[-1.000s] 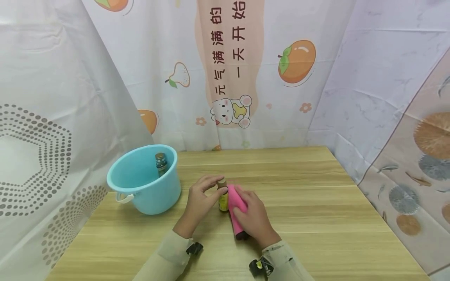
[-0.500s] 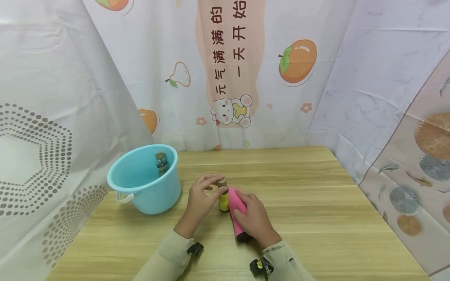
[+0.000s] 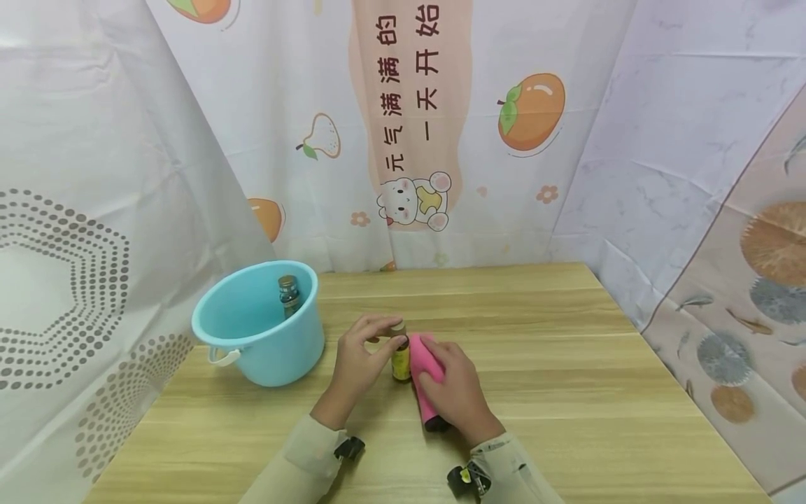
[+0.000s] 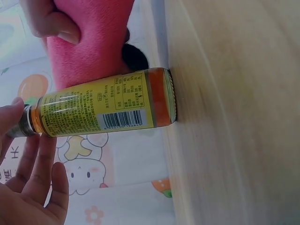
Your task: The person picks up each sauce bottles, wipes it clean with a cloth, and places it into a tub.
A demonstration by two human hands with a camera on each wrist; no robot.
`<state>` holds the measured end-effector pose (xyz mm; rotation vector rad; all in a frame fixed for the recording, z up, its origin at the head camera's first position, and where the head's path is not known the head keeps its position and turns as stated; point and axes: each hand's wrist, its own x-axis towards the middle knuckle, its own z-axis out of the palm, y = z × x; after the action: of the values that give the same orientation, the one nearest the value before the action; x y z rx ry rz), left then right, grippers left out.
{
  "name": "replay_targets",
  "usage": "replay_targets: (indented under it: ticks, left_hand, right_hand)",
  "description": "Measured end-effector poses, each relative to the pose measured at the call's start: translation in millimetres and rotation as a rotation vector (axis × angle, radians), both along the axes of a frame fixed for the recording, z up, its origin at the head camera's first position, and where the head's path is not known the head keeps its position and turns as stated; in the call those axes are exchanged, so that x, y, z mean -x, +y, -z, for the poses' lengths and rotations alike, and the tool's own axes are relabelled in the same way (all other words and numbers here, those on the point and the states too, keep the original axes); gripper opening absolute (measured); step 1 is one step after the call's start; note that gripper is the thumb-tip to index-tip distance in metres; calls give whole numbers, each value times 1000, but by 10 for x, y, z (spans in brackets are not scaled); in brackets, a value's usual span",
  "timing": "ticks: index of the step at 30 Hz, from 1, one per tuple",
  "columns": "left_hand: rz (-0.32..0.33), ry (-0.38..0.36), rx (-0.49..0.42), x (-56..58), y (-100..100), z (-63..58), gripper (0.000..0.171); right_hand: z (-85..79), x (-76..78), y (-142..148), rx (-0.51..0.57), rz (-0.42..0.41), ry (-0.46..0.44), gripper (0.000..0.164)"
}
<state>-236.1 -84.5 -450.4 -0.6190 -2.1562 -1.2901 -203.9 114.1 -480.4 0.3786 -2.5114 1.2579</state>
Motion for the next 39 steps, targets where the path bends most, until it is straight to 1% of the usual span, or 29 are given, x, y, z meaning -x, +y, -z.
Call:
replay_targets:
  ticks: [5,11,14,19,30,36,39]
  left_hand:
    - [0,7,5,-4,2,3,28]
    - [16,-12,6,-10,3,-10,27]
    - [28,-13,6,-12,5,-12,27]
    - [35,-15,-6,-17,6,-13,27]
    - [42,-60,-29,-32,2,-38,34]
    - [39,-85,-36,-30,0,-32,32]
    - [39,-84,-38,-30,1,-26,32]
  right_hand:
    - [10,1,7,60,-11,80,63]
    - [12,9,8,121,-34,227,66]
    - [16,6,13,137,-51,248,67]
    - [13,4,17,115,-56,200,65]
    - [-5,-10,6,77,-25,62,62]
    - [9,-3,7,10,-11,-72,62]
    - [12,-2,10,-31,-9,-133,61]
